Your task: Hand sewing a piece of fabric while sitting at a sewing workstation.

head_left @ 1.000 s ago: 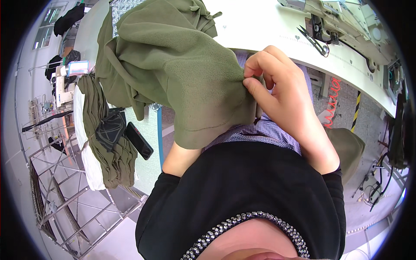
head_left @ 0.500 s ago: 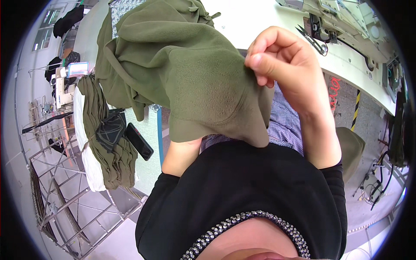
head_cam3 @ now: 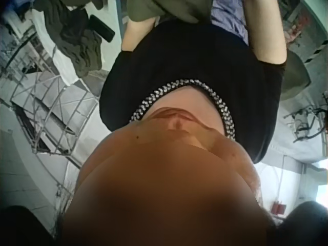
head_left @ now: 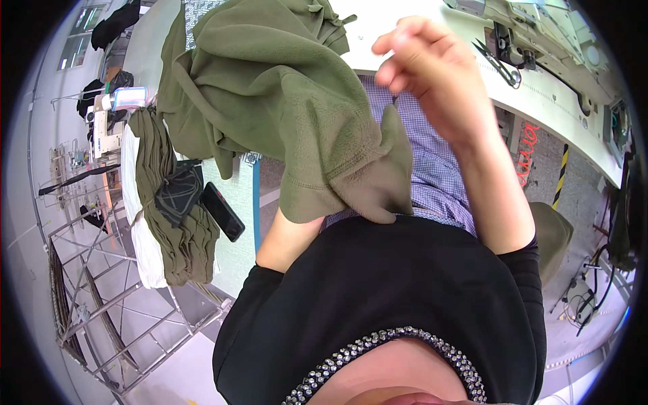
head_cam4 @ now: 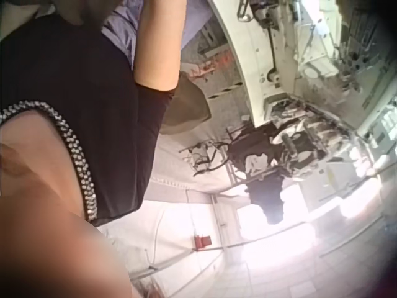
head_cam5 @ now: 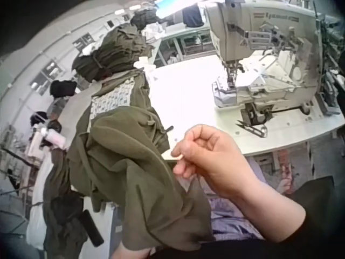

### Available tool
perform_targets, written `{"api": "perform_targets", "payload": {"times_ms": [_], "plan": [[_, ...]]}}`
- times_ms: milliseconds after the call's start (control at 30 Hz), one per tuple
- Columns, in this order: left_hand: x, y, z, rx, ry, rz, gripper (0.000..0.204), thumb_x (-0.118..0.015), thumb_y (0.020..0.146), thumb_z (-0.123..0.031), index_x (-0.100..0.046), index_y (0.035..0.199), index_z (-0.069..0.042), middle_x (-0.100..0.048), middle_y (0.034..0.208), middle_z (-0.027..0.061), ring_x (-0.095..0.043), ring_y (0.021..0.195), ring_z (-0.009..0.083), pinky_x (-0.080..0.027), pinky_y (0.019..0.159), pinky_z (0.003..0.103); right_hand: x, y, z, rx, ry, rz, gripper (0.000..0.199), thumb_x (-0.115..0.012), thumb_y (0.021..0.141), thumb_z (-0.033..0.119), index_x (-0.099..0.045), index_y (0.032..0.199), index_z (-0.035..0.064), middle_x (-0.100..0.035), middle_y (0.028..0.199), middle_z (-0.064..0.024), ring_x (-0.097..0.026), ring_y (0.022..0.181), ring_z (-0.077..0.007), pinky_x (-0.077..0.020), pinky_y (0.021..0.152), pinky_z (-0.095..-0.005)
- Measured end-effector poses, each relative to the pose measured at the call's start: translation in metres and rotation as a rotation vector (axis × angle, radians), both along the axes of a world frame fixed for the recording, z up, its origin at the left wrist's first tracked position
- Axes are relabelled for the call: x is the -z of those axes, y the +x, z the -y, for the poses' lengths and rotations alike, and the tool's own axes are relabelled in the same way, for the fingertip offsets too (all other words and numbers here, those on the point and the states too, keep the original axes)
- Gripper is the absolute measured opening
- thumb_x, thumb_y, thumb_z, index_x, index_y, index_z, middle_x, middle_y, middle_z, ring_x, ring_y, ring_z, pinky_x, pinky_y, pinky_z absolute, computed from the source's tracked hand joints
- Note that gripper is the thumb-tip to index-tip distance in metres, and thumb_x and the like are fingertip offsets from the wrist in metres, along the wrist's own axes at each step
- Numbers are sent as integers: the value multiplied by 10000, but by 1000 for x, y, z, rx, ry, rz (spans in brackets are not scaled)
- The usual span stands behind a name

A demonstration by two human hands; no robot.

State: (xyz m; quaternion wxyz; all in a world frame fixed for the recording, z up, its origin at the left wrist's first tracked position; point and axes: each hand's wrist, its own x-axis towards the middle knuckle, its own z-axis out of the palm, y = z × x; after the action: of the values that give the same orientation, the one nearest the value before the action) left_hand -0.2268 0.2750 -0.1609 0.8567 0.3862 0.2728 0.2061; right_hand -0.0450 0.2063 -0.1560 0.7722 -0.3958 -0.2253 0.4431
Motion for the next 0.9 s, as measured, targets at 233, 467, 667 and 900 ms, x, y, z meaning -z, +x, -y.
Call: {"api": "perform_targets", "payload": {"times_ms": [233, 467, 667, 900], "plan": [[3, -8, -7, 227, 119, 46, 504, -462, 992, -334, -357, 1406, -67, -454, 1367, 107, -484, 1221, 226, -414, 1039, 392, 9, 51, 20, 358, 241, -246, 159, -554, 955, 156, -554, 1029, 15, -643, 967, -119, -657, 911, -188, -568, 828, -305], [25, -3, -18, 193, 43, 159, 494, -455, 996, -329, -339, 1414, -92, -446, 1358, 88, -467, 1225, 214, -388, 1065, 369, 13, 65, 40, 464, 335, -157, 68, -566, 935, 75, -571, 936, 7, -631, 931, -113, -634, 834, -172, -519, 905, -381], [29, -3, -20, -14, 25, 135, 498, -458, 995, -329, -338, 1417, -96, -446, 1359, 88, -467, 1228, 217, -392, 1063, 379, 43, 70, 45, 542, 276, 191, 50, -574, 919, 15, -595, 951, -17, -630, 929, -121, -616, 875, -187, -384, 1055, -540], [20, -13, -11, -193, 9, -45, 515, -474, 988, -336, -353, 1419, -80, -454, 1373, 106, -485, 1231, 235, -427, 1031, 427, 50, 52, 43, 745, 0, 552, 88, -601, 892, -24, -634, 974, -29, -638, 931, -97, -608, 882, -162, -475, 941, -328]]}}
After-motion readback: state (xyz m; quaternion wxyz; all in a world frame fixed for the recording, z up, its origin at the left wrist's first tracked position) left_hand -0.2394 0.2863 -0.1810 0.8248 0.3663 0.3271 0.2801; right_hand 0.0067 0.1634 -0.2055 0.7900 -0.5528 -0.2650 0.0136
